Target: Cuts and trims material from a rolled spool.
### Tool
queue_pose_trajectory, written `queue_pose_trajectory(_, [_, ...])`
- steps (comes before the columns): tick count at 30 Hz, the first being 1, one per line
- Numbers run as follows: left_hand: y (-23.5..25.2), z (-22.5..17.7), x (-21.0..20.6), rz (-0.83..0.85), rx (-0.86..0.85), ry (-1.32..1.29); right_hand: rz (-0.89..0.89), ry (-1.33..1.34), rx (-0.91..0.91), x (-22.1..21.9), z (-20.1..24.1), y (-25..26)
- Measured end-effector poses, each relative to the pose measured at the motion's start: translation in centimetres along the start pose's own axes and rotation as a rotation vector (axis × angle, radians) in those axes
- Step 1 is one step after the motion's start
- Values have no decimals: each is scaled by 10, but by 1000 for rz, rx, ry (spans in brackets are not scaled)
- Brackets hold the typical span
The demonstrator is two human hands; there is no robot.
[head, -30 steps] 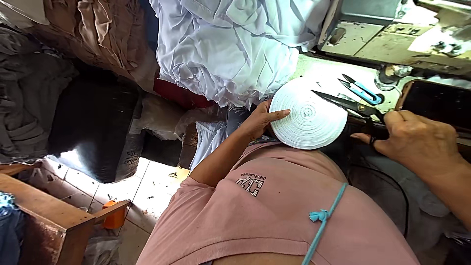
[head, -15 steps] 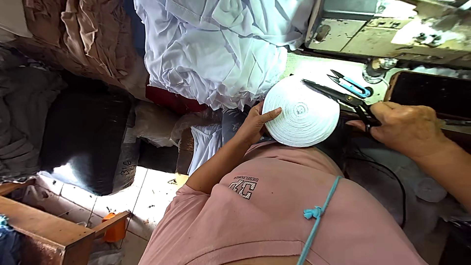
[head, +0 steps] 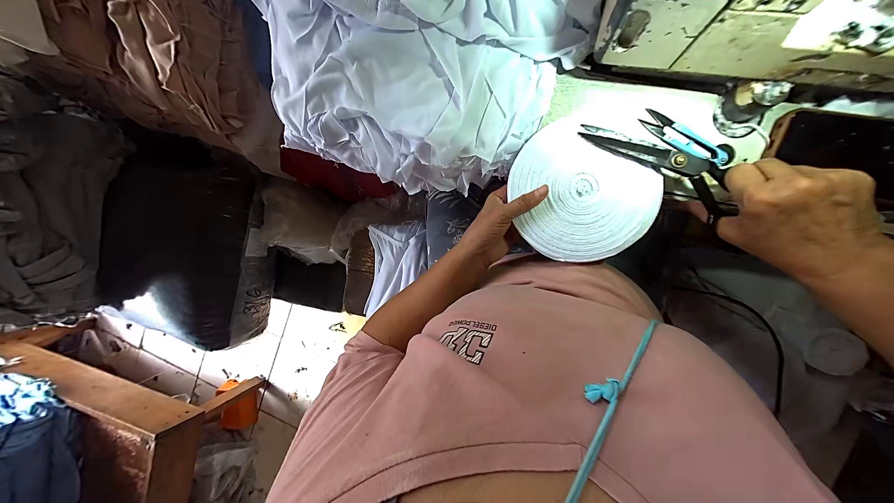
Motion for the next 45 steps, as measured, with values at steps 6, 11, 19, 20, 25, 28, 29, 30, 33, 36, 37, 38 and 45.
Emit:
queue_pose_trajectory(6, [5,0,0,-7,-10,-45,-44,248,8,-3,1,-7])
queue_pose_trajectory(11, [-3,0,-2,-8,-143,-17,-183,504,-177,-3,-12,-43])
queue_pose_trajectory(19, [-10,-11,-17,0,-218,-24,-404,615,-194,-26,3,-72])
queue_pose_trajectory(20, [-9,-11,-17,4,-223,-29,-443,640,-177,-29,5,-72])
queue_pose_trajectory(25, [-10,-8,-23,-30,-229,-77,-406,452,-262,-25,24,-72])
queue_pose_trajectory(28, [-15,-2,-26,-81,-190,-147,-318,291,-296,-26,39,-74])
queue_pose_trajectory(29, [-16,1,-27,-88,-171,-176,-294,260,-303,-27,43,-74])
queue_pose_trajectory(30, [-17,3,-26,-85,-149,-199,-278,235,-303,-28,45,-75])
queue_pose_trajectory(33, [-17,12,-20,-21,-58,-242,-231,195,-298,-31,50,-78])
queue_pose_trajectory(36, [-17,18,-16,38,46,-202,-176,180,-312,-27,48,-84])
queue_pose_trajectory(37, [-17,19,-15,33,74,-173,-159,170,-319,-24,47,-86])
queue_pose_trajectory(38, [-17,20,-15,28,97,-146,-145,155,-325,-19,46,-88])
queue_pose_trajectory(45, [-19,22,-23,22,80,-1,-67,100,-269,-3,36,-86])
Point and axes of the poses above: each hand's wrist, its own y-axis towards the middle knuckle, its own x-axis out of the back of the hand, z = x × y, the point moved 3 cm from there along y, towards the middle knuckle, and after that the axes turned 9 degrees about z, right-handed, at the moved point
